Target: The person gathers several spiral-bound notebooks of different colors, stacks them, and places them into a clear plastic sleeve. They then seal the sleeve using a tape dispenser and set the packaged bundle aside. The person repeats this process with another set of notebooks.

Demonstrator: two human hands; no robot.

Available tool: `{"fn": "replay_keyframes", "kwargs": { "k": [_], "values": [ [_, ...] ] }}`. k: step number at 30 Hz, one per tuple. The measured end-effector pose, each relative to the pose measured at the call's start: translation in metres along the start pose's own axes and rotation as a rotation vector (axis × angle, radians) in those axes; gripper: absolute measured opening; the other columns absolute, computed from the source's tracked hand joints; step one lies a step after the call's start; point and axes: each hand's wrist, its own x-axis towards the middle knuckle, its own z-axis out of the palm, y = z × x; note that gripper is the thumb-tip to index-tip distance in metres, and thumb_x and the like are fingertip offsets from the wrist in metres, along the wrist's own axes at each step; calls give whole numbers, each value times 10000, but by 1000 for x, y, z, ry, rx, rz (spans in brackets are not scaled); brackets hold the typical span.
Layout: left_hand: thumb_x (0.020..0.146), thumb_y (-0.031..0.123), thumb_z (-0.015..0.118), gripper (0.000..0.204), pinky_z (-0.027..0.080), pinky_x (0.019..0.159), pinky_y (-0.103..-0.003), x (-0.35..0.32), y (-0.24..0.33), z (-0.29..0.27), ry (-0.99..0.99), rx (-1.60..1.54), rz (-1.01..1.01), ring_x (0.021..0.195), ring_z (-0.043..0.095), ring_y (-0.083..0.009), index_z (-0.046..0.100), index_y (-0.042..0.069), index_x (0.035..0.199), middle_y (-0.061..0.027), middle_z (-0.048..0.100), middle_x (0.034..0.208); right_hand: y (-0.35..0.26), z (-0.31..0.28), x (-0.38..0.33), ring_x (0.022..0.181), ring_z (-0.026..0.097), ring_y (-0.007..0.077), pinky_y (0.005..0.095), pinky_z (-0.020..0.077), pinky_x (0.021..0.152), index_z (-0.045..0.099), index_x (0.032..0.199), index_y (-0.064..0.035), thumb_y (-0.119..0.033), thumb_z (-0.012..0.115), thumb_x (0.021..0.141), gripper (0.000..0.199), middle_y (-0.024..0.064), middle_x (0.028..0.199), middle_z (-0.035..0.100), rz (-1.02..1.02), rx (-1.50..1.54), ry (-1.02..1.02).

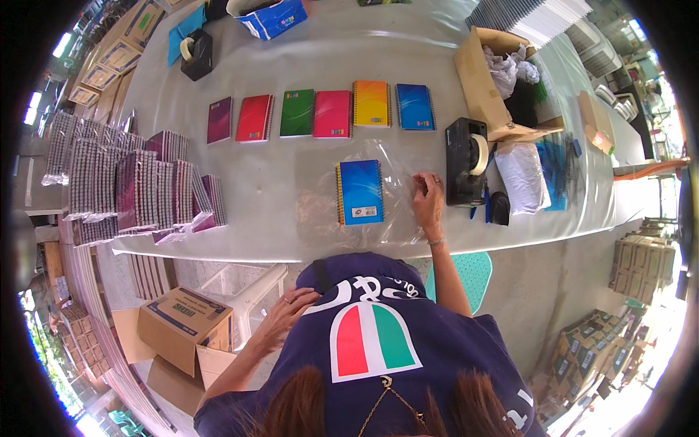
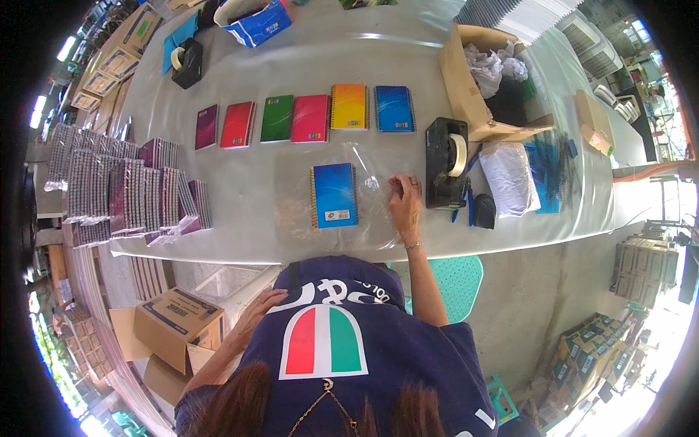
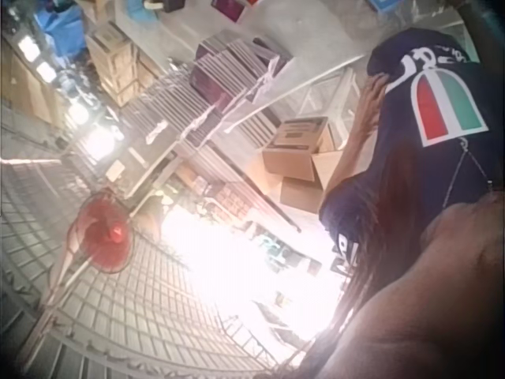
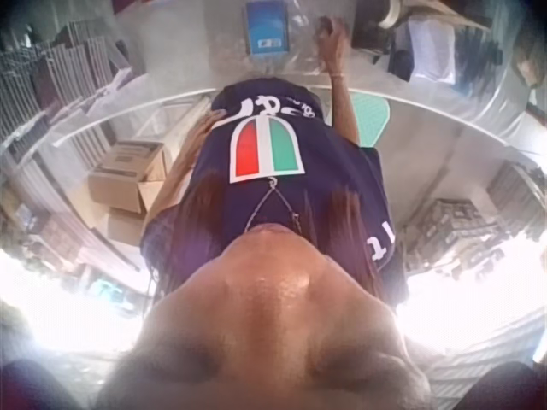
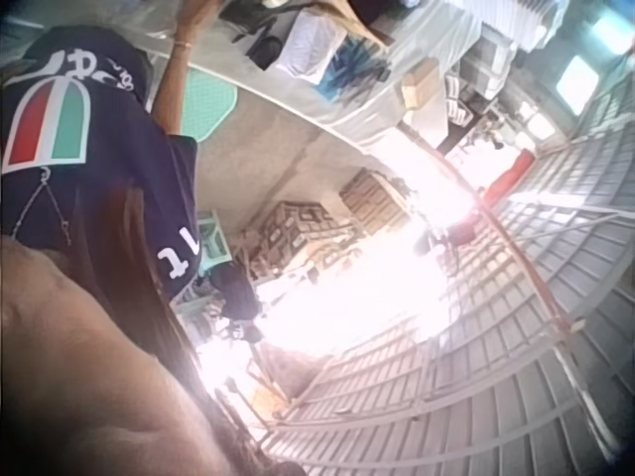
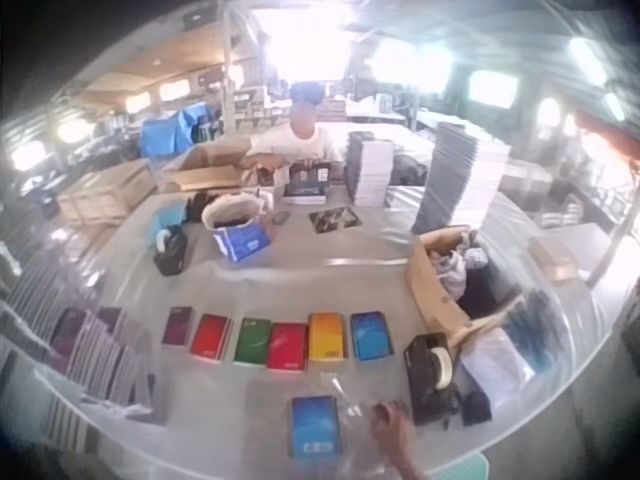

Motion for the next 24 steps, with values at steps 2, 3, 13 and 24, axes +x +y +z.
{"fn": "replay_keyframes", "kwargs": {
  "k": [2,3,13,24],
  "values": [
    [837,220,597,532,304,1125,-441,0,8,-2,15,-118,-72,1303,420,-310,471,8,1308,-143,459,1376,-2,0,0,915,570,306,403,453,814,612,917,-33,41,578,803,140,108,900,631,-9,2,4],
    [841,214,592,532,314,1119,-439,0,11,-2,16,-168,-115,1305,419,-320,464,6,1313,-150,452,1383,0,0,0,914,570,308,404,453,815,611,919,-31,49,575,797,151,109,900,631,-19,6,13],
    [835,114,589,486,381,1066,-417,-26,-10,8,109,-258,-92,1258,462,-355,445,33,1293,-165,457,1367,2,5,0,899,570,324,408,452,806,615,943,-27,68,559,788,191,125,911,622,-14,2,24],
    [910,249,588,469,328,1098,-387,-59,-34,-23,132,-410,-229,1295,450,-273,489,46,1322,-154,505,1340,17,1,5,877,609,293,371,487,775,654,967,-39,20,586,820,172,128,938,632,96,9,-52]
  ]
}}
